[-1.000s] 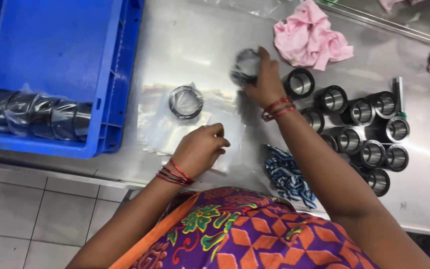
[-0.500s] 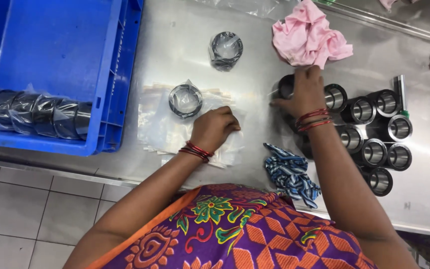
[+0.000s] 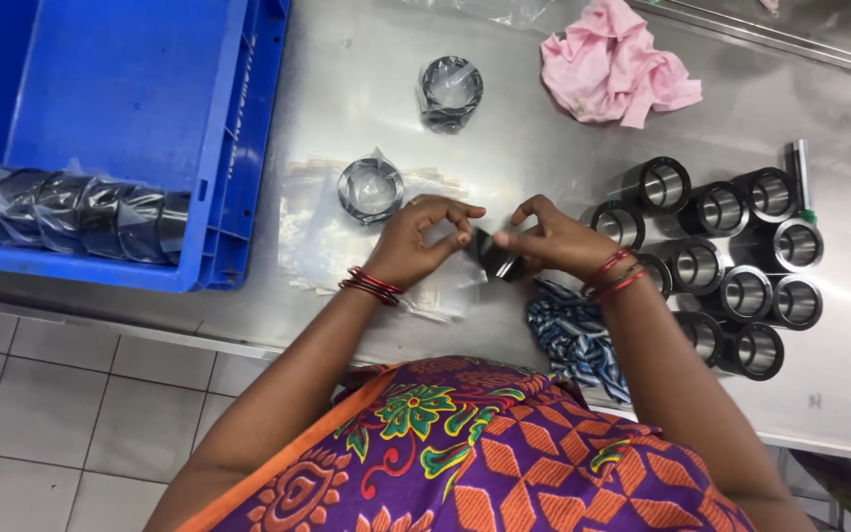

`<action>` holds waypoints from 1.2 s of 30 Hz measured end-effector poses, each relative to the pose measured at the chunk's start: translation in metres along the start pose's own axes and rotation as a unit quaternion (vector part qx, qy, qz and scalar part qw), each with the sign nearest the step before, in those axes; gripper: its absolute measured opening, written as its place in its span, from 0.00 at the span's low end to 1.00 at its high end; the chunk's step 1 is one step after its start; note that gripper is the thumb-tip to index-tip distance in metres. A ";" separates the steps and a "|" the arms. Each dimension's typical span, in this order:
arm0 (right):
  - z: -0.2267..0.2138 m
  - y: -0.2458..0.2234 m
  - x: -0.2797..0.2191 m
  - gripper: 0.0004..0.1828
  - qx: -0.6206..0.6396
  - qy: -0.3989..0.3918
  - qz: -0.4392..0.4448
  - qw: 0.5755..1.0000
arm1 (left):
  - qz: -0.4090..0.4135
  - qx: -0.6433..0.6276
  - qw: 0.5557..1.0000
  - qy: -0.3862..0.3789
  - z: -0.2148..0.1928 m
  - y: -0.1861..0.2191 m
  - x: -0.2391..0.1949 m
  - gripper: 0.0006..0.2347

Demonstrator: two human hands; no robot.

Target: Inspecting, marking, and packaging metal bushings at a fabrication station.

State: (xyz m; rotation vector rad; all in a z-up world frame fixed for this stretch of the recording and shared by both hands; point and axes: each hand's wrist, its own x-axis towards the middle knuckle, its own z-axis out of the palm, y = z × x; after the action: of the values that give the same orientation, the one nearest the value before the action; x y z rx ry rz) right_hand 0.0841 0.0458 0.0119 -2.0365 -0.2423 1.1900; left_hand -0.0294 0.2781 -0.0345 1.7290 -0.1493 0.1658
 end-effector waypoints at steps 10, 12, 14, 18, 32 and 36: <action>0.032 0.021 0.003 0.56 0.051 -0.061 -0.243 0.967 | 0.189 0.087 0.978 0.020 -0.018 0.079 0.023 0.03; 0.053 0.009 0.003 0.45 -0.061 0.058 -0.375 0.923 | 0.154 0.049 0.986 0.030 -0.015 0.079 0.013 0.02; 0.063 0.015 0.017 0.35 -0.174 0.179 -0.493 0.833 | 0.126 0.015 0.991 0.037 -0.014 0.078 0.011 0.02; 0.063 0.040 0.028 0.14 -0.097 0.279 -0.371 0.880 | -0.052 0.016 0.998 -0.013 -0.003 0.066 0.003 0.07; 0.026 0.024 0.000 0.24 0.161 -0.066 -0.166 0.971 | -0.101 0.316 0.943 -0.016 0.036 -0.006 0.026 0.09; 0.047 0.034 0.010 0.21 -0.197 0.269 -0.277 0.901 | -0.060 0.213 0.975 0.020 0.023 0.023 0.015 0.22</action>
State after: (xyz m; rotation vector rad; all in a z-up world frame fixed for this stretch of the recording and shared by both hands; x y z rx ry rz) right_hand 0.0444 0.0514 -0.0313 -2.3223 -0.7730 0.2146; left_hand -0.0187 0.2513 -0.0136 2.1546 0.0246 0.1514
